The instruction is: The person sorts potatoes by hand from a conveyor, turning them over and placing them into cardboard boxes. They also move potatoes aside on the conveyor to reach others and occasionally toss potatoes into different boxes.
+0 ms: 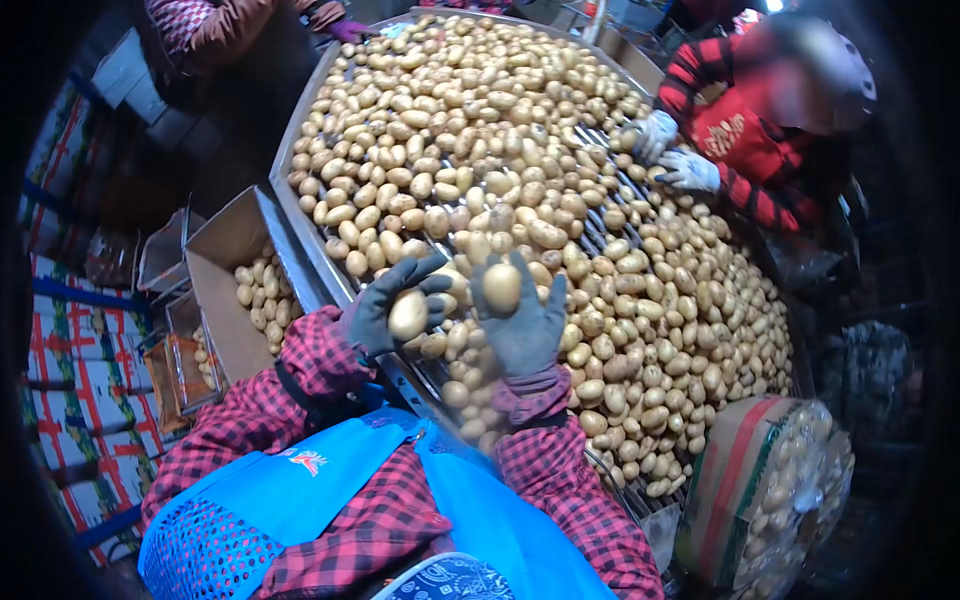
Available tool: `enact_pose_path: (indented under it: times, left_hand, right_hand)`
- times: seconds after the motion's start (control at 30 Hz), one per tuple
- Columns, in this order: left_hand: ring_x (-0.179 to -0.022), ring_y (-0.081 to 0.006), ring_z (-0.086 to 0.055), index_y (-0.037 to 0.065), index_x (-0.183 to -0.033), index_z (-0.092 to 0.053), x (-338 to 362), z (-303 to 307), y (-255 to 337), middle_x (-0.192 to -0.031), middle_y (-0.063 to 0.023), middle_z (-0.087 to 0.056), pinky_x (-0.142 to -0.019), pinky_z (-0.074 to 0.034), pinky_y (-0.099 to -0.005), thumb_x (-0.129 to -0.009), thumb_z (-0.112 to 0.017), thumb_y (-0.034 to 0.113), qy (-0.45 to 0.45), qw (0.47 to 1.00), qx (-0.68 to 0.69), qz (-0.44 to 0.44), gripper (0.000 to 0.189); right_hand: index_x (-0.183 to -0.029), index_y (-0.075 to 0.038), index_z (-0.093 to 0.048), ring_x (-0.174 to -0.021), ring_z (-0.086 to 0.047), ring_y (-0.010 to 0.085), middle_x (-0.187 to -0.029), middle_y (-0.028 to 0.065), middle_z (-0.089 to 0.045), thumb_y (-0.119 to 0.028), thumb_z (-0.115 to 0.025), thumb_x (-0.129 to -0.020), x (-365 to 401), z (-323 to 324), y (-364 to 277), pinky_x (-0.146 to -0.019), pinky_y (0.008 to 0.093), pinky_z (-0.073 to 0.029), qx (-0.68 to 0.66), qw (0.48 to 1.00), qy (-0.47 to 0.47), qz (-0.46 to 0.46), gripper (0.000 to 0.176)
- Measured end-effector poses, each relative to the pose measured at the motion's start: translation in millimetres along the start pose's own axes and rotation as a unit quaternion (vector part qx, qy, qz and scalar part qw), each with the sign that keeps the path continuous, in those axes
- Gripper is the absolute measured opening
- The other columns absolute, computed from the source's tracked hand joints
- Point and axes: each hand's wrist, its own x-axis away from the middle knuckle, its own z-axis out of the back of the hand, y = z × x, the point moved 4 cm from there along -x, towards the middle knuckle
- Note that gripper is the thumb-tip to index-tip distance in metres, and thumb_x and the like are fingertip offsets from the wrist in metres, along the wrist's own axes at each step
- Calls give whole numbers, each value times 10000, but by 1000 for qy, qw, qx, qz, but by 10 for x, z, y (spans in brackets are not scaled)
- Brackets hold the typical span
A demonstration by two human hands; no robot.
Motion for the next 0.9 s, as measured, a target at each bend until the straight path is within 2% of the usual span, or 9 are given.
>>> enact_pose_path:
  times: [0.1, 0.17, 0.23, 0.33, 0.37, 0.5, 0.77, 0.83, 0.9]
  left_hand:
    - [-946, -165, -601, 120, -1459, -355, 126, -8, -3, -1174, -73, -561, -825, -528, -325, -992, -509, 341, 31, 990, -139, 7, 539]
    - [-886, -143, -606, 115, -1476, -316, 213, -53, -43, -1176, -65, -559, -755, -526, -302, -972, -546, 392, 79, 964, -252, 12, 619]
    - [-876, -123, -600, 91, -1427, -360, 230, -140, -60, -1163, -38, -575, -734, -520, -282, -959, -574, 398, 56, 964, -257, -32, 599]
    - [-880, -117, -597, 67, -1298, -476, 335, -61, -113, -1139, -16, -583, -733, -518, -270, -953, -582, 409, 59, 988, -136, -49, 497]
    - [-880, -117, -597, 66, -1247, -515, 399, 77, -139, -1127, -16, -583, -731, -517, -265, -952, -581, 417, 56, 994, -82, -56, 463]
    - [-897, -94, -571, 80, -1242, -538, 993, 271, 55, -1111, -26, -592, -760, -502, -255, -930, -592, 461, 97, 983, -138, -73, 496]
    - [-661, -147, -602, 120, -1147, -543, 2052, 1662, 577, -907, -39, -620, -556, -495, -277, -942, -572, 447, 445, 851, -95, -262, 387]
    - [-670, -177, -589, 123, -1224, -528, 2264, 1768, 690, -906, -61, -597, -581, -504, -310, -954, -513, 502, 355, 896, -13, -267, 466]
    - [-715, -217, -595, 126, -1310, -490, 2615, 2041, 625, -943, -88, -587, -613, -515, -349, -959, -468, 536, 405, 878, 9, -256, 541]
  right_hand:
    - [-1387, -54, -437, -1268, -491, 202, -1411, 68, -479, -541, -427, -954, 57, -79, -137, -1122, 444, -289, -367, 926, -42, -78, 652]
    - [-1399, -22, -402, -1270, -490, 237, -1409, 108, -466, -589, -400, -953, 71, -322, -266, -1127, 418, -291, -589, 791, -96, -133, 722]
    - [-1462, -8, -296, -1234, -481, 224, -1392, 127, -443, -558, -448, -961, 184, -535, -456, -1034, 345, -412, -302, 946, -118, -5, 759]
    - [-1467, -10, -289, -1039, -530, 114, -1204, 59, -522, -597, -594, -871, 388, -867, -796, -855, 238, -471, -410, 875, -251, -56, 890]
    - [-1476, -5, -272, -1148, -526, 164, -1301, 101, -513, -565, -525, -924, 466, -967, -712, -967, 297, -446, -416, 875, -185, -165, 826]
    - [-1476, -23, -293, -1384, -344, 262, -1499, 144, -358, -576, -269, -995, 361, -1021, -451, -1162, 404, -246, -361, 905, -223, -41, 733]
    - [-1390, -7, -436, -1200, -547, 249, -1308, 132, -550, -240, -357, -1034, 631, -977, -157, -1050, 390, -425, -294, 918, -233, -125, 433]
    - [-1390, -10, -435, -1175, -564, 250, -1289, 130, -558, -207, -376, -1029, 690, -1011, -116, -1034, 389, -441, -300, 916, -229, -139, 416]
    - [-1402, -21, -419, -1180, -559, 252, -1310, 122, -549, -420, -329, -1036, 725, -1076, -206, -1016, 416, -442, -319, 903, -238, -164, 549]
